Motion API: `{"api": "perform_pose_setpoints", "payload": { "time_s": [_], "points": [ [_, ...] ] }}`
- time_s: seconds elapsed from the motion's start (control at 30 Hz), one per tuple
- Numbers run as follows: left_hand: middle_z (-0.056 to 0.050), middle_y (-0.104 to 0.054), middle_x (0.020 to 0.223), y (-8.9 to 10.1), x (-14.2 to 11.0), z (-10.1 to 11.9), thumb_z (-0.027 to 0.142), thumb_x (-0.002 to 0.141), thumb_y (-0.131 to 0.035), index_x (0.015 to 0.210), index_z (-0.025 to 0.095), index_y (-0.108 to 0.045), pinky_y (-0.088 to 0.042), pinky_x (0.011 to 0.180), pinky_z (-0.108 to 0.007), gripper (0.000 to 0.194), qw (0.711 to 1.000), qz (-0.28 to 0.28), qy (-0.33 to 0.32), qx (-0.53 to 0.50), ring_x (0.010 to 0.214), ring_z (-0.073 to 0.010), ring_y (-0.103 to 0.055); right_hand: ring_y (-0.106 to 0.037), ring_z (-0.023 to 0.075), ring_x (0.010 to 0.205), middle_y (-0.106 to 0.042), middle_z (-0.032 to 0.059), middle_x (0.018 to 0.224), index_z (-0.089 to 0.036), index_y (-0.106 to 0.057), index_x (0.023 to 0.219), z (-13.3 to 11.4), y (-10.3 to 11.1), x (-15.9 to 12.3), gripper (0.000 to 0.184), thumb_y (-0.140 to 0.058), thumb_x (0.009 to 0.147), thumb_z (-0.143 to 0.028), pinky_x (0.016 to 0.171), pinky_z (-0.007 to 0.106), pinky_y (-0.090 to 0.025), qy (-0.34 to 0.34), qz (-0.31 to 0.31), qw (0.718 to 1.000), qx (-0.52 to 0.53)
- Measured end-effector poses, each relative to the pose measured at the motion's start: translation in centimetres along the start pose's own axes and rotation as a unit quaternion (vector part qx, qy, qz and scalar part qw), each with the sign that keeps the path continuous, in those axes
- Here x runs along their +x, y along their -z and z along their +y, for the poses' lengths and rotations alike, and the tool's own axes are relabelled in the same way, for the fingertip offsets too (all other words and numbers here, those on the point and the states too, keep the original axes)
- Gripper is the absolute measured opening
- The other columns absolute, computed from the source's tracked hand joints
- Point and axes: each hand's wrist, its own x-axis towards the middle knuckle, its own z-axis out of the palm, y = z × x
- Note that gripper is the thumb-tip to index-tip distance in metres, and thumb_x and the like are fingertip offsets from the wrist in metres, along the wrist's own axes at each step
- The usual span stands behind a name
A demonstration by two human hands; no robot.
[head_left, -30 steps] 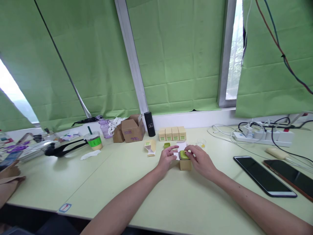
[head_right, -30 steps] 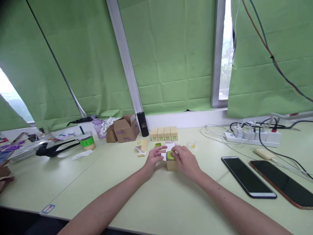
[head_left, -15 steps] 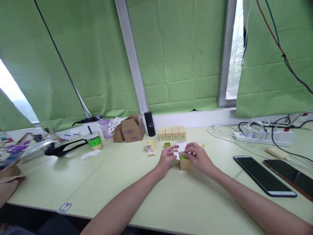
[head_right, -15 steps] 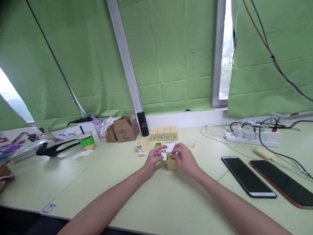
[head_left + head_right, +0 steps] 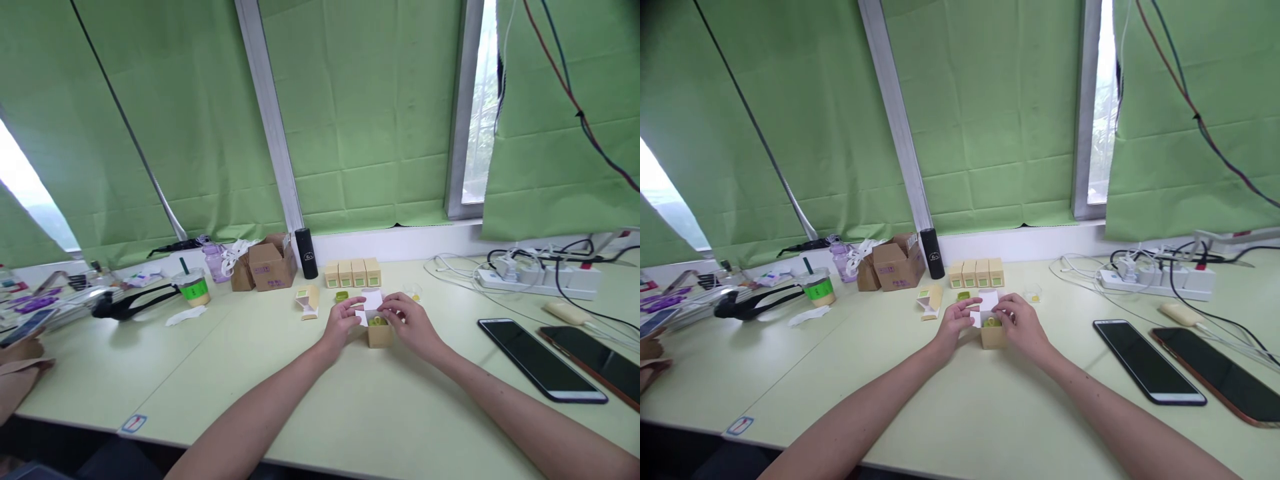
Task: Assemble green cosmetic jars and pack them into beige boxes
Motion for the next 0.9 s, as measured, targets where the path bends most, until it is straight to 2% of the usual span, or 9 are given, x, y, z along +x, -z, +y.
{"api": "perform_pose_setpoints", "payload": {
  "time_s": [0.17, 0.33, 0.57, 0.67, 0.83, 0.9],
  "points": [
    [-0.009, -0.079, 0.087, 0.2, 0.2, -0.1, 0.013, 0.056, -0.068, 0.113, 0.011, -0.072, -0.049, 0.074, -0.03, 0.057, 1.0, 0.009, 0.002, -0.004, 0.075, -0.0196, -0.069, -0.067, 0.0228, 0.093, -0.068, 0.0091, 0.115, -0.025, -0.074, 0.102, 0.7, 0.3, -0.2, 0.024, -0.053, 0.094, -0.033, 0.073, 0.037, -0.057, -0.02, 0.04, 0.999, 0.015],
    [-0.008, -0.078, 0.084, 0.6, 0.4, -0.2, 0.016, 0.058, -0.064, 0.113, 0.011, -0.074, -0.046, 0.072, -0.029, 0.056, 0.999, 0.03, -0.006, 0.013, 0.072, -0.0181, -0.066, -0.065, 0.0222, 0.092, -0.068, 0.0077, 0.118, -0.025, -0.068, 0.107, 1.2, 0.0, -0.3, 0.025, -0.054, 0.09, -0.035, 0.069, 0.035, -0.056, -0.091, 0.048, 0.993, 0.06],
    [-0.008, -0.075, 0.088, 1.0, 0.8, -0.9, 0.026, 0.071, -0.059, 0.105, 0.014, -0.08, -0.037, 0.066, -0.028, 0.042, 0.993, 0.081, -0.032, 0.081, 0.07, -0.0152, -0.055, -0.063, 0.0193, 0.078, -0.067, 0.0083, 0.113, -0.023, -0.067, 0.108, 1.3, -0.3, -0.2, 0.029, -0.053, 0.084, -0.033, 0.058, 0.032, -0.052, -0.161, 0.045, 0.977, 0.129],
    [-0.006, -0.073, 0.086, 0.9, 0.8, -0.8, 0.026, 0.07, -0.06, 0.105, 0.014, -0.08, -0.036, 0.066, -0.027, 0.041, 0.992, 0.085, -0.031, 0.087, 0.071, -0.0147, -0.053, -0.063, 0.0186, 0.078, -0.065, 0.008, 0.112, -0.023, -0.065, 0.108, 1.6, -0.4, -0.2, 0.03, -0.053, 0.082, -0.031, 0.056, 0.03, -0.052, -0.168, 0.043, 0.974, 0.147],
    [0.0, -0.063, 0.066, 0.4, 0.5, -0.4, 0.024, 0.065, -0.061, 0.106, 0.014, -0.077, -0.031, 0.062, -0.026, 0.045, 0.993, 0.079, -0.016, 0.082, 0.061, -0.0127, -0.047, -0.066, 0.019, 0.078, -0.063, 0.0067, 0.108, -0.023, -0.063, 0.11, 2.2, -0.7, -0.3, 0.032, -0.056, 0.079, -0.031, 0.052, 0.029, -0.05, -0.169, 0.025, 0.972, 0.158],
    [0.0, -0.064, 0.064, 0.2, 0.3, -0.2, 0.023, 0.063, -0.061, 0.107, 0.013, -0.076, -0.032, 0.062, -0.025, 0.047, 0.994, 0.072, -0.014, 0.076, 0.06, -0.0125, -0.048, -0.066, 0.0195, 0.078, -0.063, 0.0064, 0.107, -0.023, -0.063, 0.111, 2.1, -0.8, -0.4, 0.034, -0.058, 0.078, -0.032, 0.051, 0.029, -0.049, -0.174, 0.019, 0.97, 0.166]
  ]
}}
